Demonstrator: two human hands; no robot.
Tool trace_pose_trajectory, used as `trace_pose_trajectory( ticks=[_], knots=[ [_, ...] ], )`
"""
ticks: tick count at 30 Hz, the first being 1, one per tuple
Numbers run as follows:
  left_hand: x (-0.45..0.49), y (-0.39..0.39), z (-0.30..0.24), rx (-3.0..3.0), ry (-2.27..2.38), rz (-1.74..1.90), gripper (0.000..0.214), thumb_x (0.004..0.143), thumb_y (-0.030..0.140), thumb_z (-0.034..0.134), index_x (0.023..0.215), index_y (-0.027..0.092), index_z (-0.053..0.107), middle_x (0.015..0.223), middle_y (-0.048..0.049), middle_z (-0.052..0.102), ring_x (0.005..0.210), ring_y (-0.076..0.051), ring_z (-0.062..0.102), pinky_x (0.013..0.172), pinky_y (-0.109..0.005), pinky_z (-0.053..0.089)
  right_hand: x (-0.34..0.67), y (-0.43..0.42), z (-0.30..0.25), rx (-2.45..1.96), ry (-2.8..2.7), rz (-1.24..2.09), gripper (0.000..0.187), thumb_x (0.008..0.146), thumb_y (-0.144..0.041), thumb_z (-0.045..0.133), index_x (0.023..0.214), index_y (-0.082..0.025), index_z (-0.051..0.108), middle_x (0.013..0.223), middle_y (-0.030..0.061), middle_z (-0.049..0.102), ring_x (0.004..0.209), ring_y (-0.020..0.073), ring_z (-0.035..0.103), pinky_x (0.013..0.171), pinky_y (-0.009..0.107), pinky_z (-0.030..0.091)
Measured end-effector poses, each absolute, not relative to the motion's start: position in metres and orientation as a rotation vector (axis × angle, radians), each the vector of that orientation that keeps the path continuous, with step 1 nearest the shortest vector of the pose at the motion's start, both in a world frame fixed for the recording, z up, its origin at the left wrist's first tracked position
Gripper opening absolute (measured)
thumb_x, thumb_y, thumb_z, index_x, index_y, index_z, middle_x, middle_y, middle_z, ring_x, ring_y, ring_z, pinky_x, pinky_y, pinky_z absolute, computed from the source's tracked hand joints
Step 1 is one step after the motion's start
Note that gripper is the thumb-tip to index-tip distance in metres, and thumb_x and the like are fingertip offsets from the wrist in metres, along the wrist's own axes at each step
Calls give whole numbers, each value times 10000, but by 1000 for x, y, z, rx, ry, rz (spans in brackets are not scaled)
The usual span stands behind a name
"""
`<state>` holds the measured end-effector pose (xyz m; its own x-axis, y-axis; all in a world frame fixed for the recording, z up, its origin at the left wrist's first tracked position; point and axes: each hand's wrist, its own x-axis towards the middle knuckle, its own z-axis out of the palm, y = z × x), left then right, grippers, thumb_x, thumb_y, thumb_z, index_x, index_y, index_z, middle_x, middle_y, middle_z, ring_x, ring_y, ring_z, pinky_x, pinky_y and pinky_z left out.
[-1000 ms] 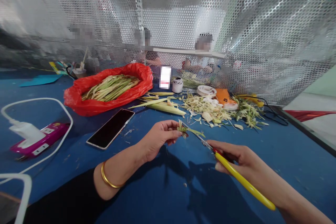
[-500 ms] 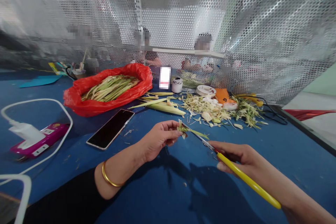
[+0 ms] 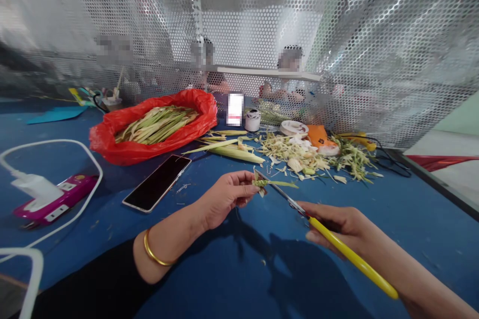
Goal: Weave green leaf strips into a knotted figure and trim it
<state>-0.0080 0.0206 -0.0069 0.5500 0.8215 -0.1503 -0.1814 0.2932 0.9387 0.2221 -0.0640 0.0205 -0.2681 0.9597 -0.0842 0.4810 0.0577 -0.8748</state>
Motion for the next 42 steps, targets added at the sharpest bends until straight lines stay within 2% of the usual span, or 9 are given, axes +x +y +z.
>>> trace_pose_trajectory(
  ticks=[4, 7, 13, 19, 25, 31, 42],
  knots=[
    [-7, 21, -6, 1048, 743, 772, 257, 650, 269, 784, 785, 148, 602, 679, 24, 568, 509, -44, 354, 525, -235, 201, 226, -60, 15, -1504, -1774, 1066, 429, 771, -434, 705, 1141, -218, 725, 933, 36, 737, 868, 242, 641, 721, 266, 517],
    [-7, 21, -6, 1044, 750, 784, 266, 649, 263, 784, 803, 144, 603, 714, 10, 600, 505, -41, 358, 524, -233, 204, 230, -56, 10, -1547, -1738, 1003, 470, 760, -435, 715, 1168, -201, 708, 907, 33, 723, 832, 226, 625, 711, 263, 505],
    [-9, 22, -8, 1041, 729, 792, 232, 687, 258, 766, 824, 154, 611, 737, 6, 633, 514, -47, 373, 525, -234, 230, 231, -58, 7, -1538, -1741, 1128, 572, 800, -505, 644, 1272, -182, 630, 674, 0, 585, 595, 135, 494, 565, 232, 453],
    [-9, 21, -7, 1026, 727, 820, 229, 688, 273, 763, 812, 162, 606, 720, 13, 619, 509, -48, 370, 526, -237, 221, 231, -63, 13, -1497, -1800, 1140, 582, 786, -519, 642, 1285, -221, 616, 771, 25, 577, 685, 161, 512, 612, 240, 463],
    [-9, 21, -8, 1022, 727, 795, 218, 679, 273, 764, 802, 153, 629, 733, 3, 632, 508, -46, 380, 525, -241, 216, 231, -62, 13, -1522, -1812, 1132, 566, 789, -522, 641, 1261, -209, 642, 820, 44, 603, 733, 187, 530, 655, 275, 483],
    [-10, 21, -9, 1015, 697, 750, 218, 694, 262, 761, 857, 161, 658, 727, 8, 637, 502, -44, 392, 523, -232, 216, 231, -62, 14, -1503, -1806, 1237, 489, 818, -516, 628, 1215, -234, 669, 685, -18, 502, 588, 111, 409, 528, 199, 391],
    [-9, 22, -10, 1020, 700, 697, 187, 663, 258, 764, 767, 159, 644, 702, 5, 645, 494, -48, 399, 525, -242, 224, 232, -59, 11, -1485, -1790, 1247, 553, 793, -557, 638, 1253, -251, 652, 639, -20, 520, 507, 94, 352, 464, 200, 329]
  ],
)
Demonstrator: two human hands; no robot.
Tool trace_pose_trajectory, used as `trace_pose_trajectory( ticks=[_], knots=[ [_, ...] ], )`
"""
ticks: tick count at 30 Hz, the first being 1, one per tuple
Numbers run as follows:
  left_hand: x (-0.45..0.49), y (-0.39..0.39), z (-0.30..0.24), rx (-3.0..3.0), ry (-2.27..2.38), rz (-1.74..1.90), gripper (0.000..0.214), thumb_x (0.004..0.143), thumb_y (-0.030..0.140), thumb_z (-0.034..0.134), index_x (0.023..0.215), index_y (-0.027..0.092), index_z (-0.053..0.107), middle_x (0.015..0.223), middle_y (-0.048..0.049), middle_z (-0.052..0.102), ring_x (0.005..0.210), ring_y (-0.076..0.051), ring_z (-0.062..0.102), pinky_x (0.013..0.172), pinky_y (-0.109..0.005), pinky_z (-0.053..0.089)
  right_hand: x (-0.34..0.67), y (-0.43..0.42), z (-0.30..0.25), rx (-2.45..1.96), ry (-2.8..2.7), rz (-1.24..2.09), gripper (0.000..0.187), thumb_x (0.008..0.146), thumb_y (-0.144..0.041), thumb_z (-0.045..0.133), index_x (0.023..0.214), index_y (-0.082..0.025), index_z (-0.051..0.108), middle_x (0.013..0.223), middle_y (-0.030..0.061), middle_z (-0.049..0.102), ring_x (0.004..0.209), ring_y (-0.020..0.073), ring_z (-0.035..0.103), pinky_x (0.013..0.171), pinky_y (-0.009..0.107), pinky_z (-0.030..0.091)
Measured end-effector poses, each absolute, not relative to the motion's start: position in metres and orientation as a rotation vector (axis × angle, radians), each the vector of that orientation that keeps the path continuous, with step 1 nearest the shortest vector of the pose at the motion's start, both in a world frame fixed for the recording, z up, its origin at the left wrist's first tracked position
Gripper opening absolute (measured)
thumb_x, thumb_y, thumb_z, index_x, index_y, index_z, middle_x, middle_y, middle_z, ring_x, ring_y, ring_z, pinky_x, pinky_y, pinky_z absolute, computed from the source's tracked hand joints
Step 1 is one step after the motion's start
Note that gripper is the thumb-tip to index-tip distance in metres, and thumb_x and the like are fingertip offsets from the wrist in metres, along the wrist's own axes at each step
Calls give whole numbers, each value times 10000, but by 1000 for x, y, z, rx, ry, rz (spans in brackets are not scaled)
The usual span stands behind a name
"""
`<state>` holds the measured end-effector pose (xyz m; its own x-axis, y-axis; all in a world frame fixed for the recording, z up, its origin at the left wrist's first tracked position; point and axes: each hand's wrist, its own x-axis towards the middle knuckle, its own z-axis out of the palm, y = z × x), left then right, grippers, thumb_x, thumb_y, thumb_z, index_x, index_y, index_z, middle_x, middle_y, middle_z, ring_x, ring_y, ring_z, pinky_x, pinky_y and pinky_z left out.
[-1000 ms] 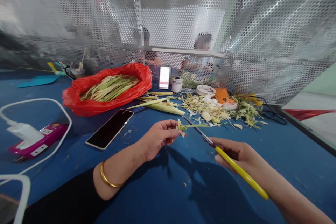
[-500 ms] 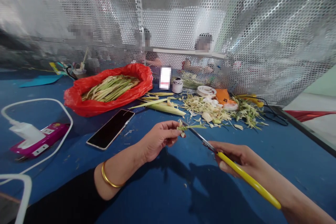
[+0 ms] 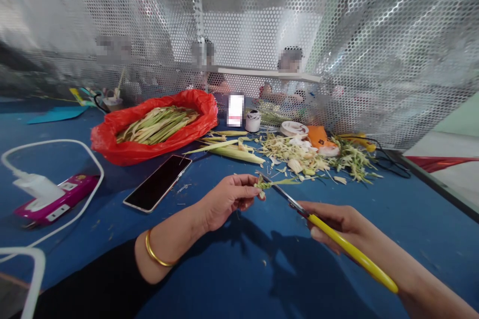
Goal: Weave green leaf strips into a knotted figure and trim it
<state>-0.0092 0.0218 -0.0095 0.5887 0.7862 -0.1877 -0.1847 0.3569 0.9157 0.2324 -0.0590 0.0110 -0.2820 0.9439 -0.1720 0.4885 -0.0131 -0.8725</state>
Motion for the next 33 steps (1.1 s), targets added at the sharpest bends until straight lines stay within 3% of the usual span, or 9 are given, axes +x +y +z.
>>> trace_pose_trajectory(
  ticks=[5, 8, 12, 17, 23, 26, 29, 33],
  knots=[
    [-10, 22, -11, 1011, 700, 692, 187, 669, 255, 758, 775, 160, 636, 696, 8, 643, 485, -47, 394, 520, -242, 220, 230, -60, 13, -1500, -1798, 1251, 543, 790, -554, 644, 1238, -248, 663, 624, -36, 529, 484, 82, 340, 466, 204, 329],
    [-9, 21, -10, 1021, 707, 700, 203, 659, 258, 763, 791, 164, 641, 691, 11, 645, 483, -49, 388, 513, -242, 218, 230, -60, 12, -1524, -1807, 1148, 543, 814, -545, 616, 1247, -218, 650, 660, -18, 586, 540, 113, 457, 530, 223, 399],
    [-8, 21, -6, 1161, 803, 773, 274, 652, 271, 771, 876, 155, 663, 702, 2, 655, 500, -58, 380, 510, -241, 241, 231, -55, 3, -1753, -1950, 699, 506, 841, -513, 574, 1232, -197, 631, 867, 47, 705, 748, 215, 622, 660, 281, 463],
    [-10, 23, -1, 1309, 965, 883, 299, 623, 287, 792, 859, 163, 656, 649, 27, 602, 527, -78, 429, 523, -250, 291, 226, -50, -14, -2085, -2217, 149, 480, 842, -303, 531, 1295, -147, 546, 883, 116, 746, 758, 288, 693, 593, 306, 439],
    [-11, 19, 4, 1343, 932, 886, 243, 700, 374, 723, 812, 162, 684, 625, 20, 575, 535, -85, 422, 523, -248, 294, 222, -54, -18, -1992, -2421, 59, 461, 852, -249, 508, 1298, -135, 534, 1073, 149, 713, 898, 314, 696, 698, 341, 478],
    [-10, 16, 6, 1297, 918, 915, 229, 709, 371, 710, 793, 160, 688, 592, 19, 556, 541, -92, 435, 518, -247, 288, 218, -57, -16, -1997, -2435, 19, 446, 893, -264, 471, 1316, -134, 524, 1062, 154, 717, 911, 308, 701, 720, 347, 494],
    [-11, 13, 8, 1279, 901, 920, 223, 703, 360, 713, 786, 153, 702, 587, 16, 555, 550, -92, 437, 523, -243, 289, 213, -60, -14, -2082, -2409, -51, 365, 910, -282, 466, 1222, -142, 593, 946, 145, 736, 816, 317, 716, 620, 347, 490],
    [-13, 11, 9, 1247, 890, 946, 222, 683, 355, 734, 763, 148, 716, 567, 26, 532, 547, -87, 413, 528, -236, 288, 211, -60, -7, -2166, -2263, -103, 236, 894, -287, 498, 906, -175, 705, 810, 125, 727, 719, 308, 708, 546, 329, 459]
  ],
)
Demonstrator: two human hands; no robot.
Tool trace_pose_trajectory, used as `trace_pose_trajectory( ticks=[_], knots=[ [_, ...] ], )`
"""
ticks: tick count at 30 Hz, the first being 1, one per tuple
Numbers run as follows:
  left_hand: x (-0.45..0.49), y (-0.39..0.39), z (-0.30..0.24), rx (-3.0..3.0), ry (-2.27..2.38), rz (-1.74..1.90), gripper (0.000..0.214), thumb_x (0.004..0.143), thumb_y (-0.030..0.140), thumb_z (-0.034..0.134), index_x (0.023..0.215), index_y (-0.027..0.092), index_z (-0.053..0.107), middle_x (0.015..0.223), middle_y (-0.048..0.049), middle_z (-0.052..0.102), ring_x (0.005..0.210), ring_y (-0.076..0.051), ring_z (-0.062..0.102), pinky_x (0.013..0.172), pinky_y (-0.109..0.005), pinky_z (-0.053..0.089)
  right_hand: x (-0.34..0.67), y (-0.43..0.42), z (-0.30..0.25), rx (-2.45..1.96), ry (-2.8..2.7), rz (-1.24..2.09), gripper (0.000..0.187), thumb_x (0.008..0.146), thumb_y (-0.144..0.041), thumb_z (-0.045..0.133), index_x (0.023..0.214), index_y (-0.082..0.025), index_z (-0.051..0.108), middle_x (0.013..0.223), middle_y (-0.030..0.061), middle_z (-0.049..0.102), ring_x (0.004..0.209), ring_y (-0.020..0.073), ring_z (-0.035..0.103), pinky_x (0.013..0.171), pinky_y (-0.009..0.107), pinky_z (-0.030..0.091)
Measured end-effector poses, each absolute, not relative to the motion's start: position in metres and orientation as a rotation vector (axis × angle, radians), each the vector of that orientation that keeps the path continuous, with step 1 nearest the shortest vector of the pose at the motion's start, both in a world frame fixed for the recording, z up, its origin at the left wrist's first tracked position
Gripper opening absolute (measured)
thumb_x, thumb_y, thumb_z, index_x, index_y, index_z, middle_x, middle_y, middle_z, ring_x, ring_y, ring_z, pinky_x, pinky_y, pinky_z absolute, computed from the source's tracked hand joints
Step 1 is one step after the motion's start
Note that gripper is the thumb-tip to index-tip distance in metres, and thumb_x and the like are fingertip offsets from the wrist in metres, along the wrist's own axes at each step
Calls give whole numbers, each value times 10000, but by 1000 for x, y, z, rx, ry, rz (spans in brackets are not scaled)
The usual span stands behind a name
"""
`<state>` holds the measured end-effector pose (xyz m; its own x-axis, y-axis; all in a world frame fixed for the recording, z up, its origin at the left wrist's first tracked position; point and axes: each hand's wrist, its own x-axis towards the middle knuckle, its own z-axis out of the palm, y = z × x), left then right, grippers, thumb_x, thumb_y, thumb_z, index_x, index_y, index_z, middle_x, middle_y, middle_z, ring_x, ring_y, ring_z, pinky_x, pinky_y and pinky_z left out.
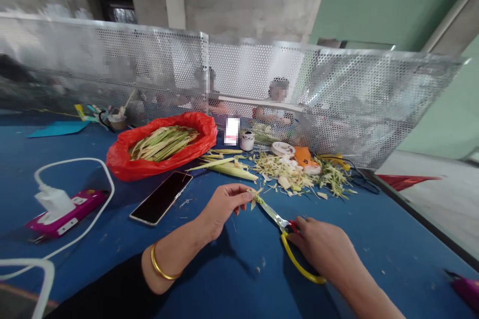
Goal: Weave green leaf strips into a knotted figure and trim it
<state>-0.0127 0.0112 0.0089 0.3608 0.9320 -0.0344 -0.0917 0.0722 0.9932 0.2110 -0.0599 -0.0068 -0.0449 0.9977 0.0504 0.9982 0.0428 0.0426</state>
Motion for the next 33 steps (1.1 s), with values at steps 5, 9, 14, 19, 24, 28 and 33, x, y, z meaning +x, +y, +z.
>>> trace_pose_trajectory(
  ticks=[5, 9, 14, 19, 24, 28, 33],
  knots=[
    [-12, 9, 12, 1306, 860, 987, 241, 690, 357, 739, 824, 157, 750, 646, 14, 591, 556, -80, 385, 533, -229, 286, 195, -52, 15, -1552, -1753, 610, 290, 865, -432, 537, 914, -226, 735, 938, 62, 749, 842, 233, 686, 726, 299, 498],
    [-12, 7, 15, 1406, 788, 990, 208, 703, 319, 732, 852, 177, 763, 744, -6, 655, 625, -99, 440, 558, -221, 325, 167, -44, 24, -1300, -1433, 1085, 341, 767, -490, 645, 721, -159, 709, 672, 50, 714, 672, 194, 640, 680, 290, 488],
    [-11, 8, 10, 1235, 842, 993, 417, 678, 367, 762, 1055, 197, 712, 815, -8, 662, 683, -117, 525, 576, -216, 383, 154, -43, 11, -1339, -1420, 752, 261, 788, -416, 636, 706, -173, 680, 617, 15, 664, 616, 166, 591, 605, 255, 437],
    [-7, 2, 4, 1025, 832, 873, 397, 729, 530, 691, 851, 152, 701, 833, -55, 698, 694, -139, 598, 606, -243, 426, 161, -47, -7, -1393, -1600, 133, 163, 866, -330, 587, 804, -219, 690, 762, 15, 722, 722, 188, 634, 658, 271, 427],
    [-4, -1, 4, 1119, 819, 837, 296, 683, 411, 764, 817, 153, 708, 798, -45, 719, 677, -128, 602, 624, -240, 430, 163, -47, -13, -1297, -1713, -169, 105, 896, -251, 587, 842, -226, 674, 772, -1, 734, 725, 170, 650, 754, 297, 418],
    [-3, 1, 2, 1103, 872, 846, 232, 642, 327, 781, 772, 148, 711, 741, -31, 711, 639, -114, 579, 616, -233, 420, 161, -49, -12, -1261, -1738, -177, 85, 895, -250, 611, 839, -226, 670, 763, -14, 734, 691, 153, 650, 767, 302, 412],
    [-5, 3, 3, 1250, 901, 900, 147, 642, 261, 755, 740, 155, 729, 662, -9, 682, 627, -119, 555, 608, -233, 410, 161, -49, -13, -1292, -1712, -118, 123, 901, -298, 603, 828, -235, 680, 759, -8, 737, 693, 161, 651, 756, 305, 422]
  ],
)
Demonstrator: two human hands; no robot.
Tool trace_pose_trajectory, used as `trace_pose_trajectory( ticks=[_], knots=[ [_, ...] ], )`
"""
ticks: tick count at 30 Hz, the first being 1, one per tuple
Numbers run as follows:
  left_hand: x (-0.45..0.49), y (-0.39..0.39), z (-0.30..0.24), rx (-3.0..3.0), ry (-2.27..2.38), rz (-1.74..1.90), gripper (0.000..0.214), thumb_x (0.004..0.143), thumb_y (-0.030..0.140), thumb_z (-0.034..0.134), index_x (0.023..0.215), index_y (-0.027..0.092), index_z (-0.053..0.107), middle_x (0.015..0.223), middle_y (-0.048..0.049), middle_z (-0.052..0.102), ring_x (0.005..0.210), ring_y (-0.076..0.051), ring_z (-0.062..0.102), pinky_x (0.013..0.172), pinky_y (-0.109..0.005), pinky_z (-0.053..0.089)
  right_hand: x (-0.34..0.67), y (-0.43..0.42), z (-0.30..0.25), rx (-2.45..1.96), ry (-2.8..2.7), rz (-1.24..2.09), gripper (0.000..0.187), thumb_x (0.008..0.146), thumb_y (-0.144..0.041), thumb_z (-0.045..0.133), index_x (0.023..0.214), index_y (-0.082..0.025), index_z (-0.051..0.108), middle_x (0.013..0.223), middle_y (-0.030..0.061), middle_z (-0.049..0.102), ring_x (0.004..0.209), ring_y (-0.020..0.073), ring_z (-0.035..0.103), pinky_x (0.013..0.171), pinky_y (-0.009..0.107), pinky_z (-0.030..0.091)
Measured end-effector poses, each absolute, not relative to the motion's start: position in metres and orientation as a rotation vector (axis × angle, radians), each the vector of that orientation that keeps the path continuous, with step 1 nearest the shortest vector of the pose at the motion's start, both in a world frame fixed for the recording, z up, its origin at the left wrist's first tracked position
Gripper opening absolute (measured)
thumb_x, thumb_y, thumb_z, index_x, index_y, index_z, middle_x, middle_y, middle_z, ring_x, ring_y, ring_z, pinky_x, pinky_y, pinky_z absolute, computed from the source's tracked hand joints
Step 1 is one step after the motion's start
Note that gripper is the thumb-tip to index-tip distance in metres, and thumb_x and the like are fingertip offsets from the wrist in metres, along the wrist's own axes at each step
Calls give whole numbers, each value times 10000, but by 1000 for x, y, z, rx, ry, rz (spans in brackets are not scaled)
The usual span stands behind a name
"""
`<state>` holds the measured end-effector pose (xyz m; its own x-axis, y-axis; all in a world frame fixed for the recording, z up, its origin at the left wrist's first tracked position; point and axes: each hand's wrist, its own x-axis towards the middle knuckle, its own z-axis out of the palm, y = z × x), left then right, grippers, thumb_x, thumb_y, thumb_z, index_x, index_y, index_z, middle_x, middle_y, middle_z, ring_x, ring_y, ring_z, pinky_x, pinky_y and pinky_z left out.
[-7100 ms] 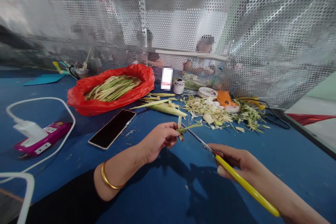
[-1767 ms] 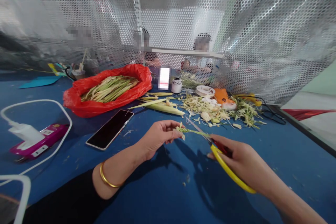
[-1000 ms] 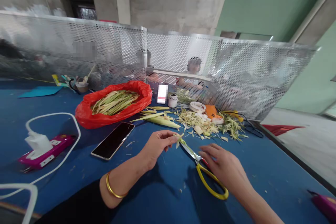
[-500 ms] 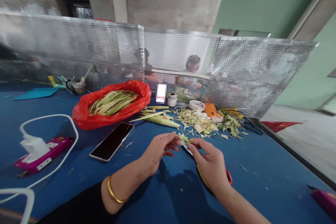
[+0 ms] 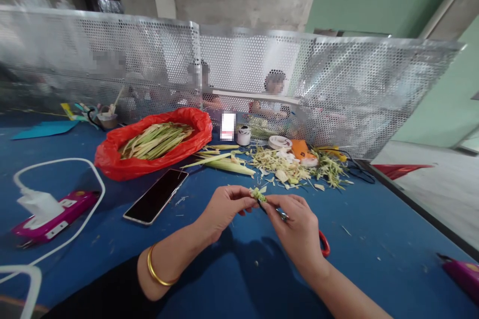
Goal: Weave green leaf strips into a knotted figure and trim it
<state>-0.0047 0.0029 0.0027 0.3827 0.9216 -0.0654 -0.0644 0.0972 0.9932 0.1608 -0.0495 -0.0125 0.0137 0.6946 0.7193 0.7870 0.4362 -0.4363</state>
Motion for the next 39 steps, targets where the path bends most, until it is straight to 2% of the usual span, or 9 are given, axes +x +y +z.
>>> trace_pose_trajectory(
  ticks=[2, 7, 13, 19, 28, 35, 39],
  knots=[
    [-6, 3, 5, 1269, 875, 900, 167, 668, 292, 742, 773, 162, 737, 681, -16, 695, 647, -130, 572, 618, -238, 416, 161, -49, -13, -1344, -1690, -76, 153, 905, -330, 589, 824, -236, 680, 765, 6, 737, 716, 177, 653, 751, 309, 428],
    [-7, 3, 7, 1242, 801, 865, 343, 762, 496, 653, 756, 161, 722, 769, -45, 702, 678, -150, 594, 622, -256, 426, 162, -49, -15, -1385, -1681, -23, 199, 915, -373, 562, 828, -240, 681, 803, 28, 743, 761, 198, 660, 769, 321, 437],
    [-5, 3, 7, 1305, 873, 908, 245, 702, 397, 729, 731, 154, 715, 675, -13, 655, 652, -137, 554, 616, -250, 412, 161, -47, -16, -1357, -1723, -16, 142, 898, -345, 590, 871, -245, 687, 807, 16, 745, 765, 195, 663, 754, 318, 438],
    [-5, 3, 9, 1365, 935, 964, 228, 695, 358, 729, 787, 149, 737, 693, -17, 673, 647, -128, 524, 609, -239, 400, 161, -47, -17, -1390, -1689, 106, 129, 879, -321, 594, 902, -233, 685, 842, 19, 744, 784, 200, 658, 747, 318, 436],
    [-7, 9, 2, 1161, 969, 979, 428, 784, 552, 611, 909, 159, 724, 869, -66, 712, 670, -139, 612, 606, -243, 418, 162, -42, -20, -1361, -1569, 305, 146, 874, -329, 589, 845, -230, 692, 842, 26, 723, 791, 200, 639, 749, 310, 452],
    [-7, 9, -2, 1157, 996, 971, 410, 790, 542, 602, 877, 160, 724, 842, -70, 718, 639, -131, 605, 603, -247, 425, 163, -39, -21, -1311, -1290, 497, 160, 806, -354, 657, 777, -204, 704, 783, 18, 692, 745, 191, 618, 703, 289, 470],
    [-9, 14, 3, 1256, 1063, 987, 308, 773, 442, 627, 858, 163, 724, 835, -66, 722, 610, -124, 590, 570, -238, 414, 162, -39, -19, -1300, -1231, 562, 162, 771, -359, 680, 773, -201, 716, 765, 15, 693, 733, 184, 607, 703, 288, 465]
  ],
)
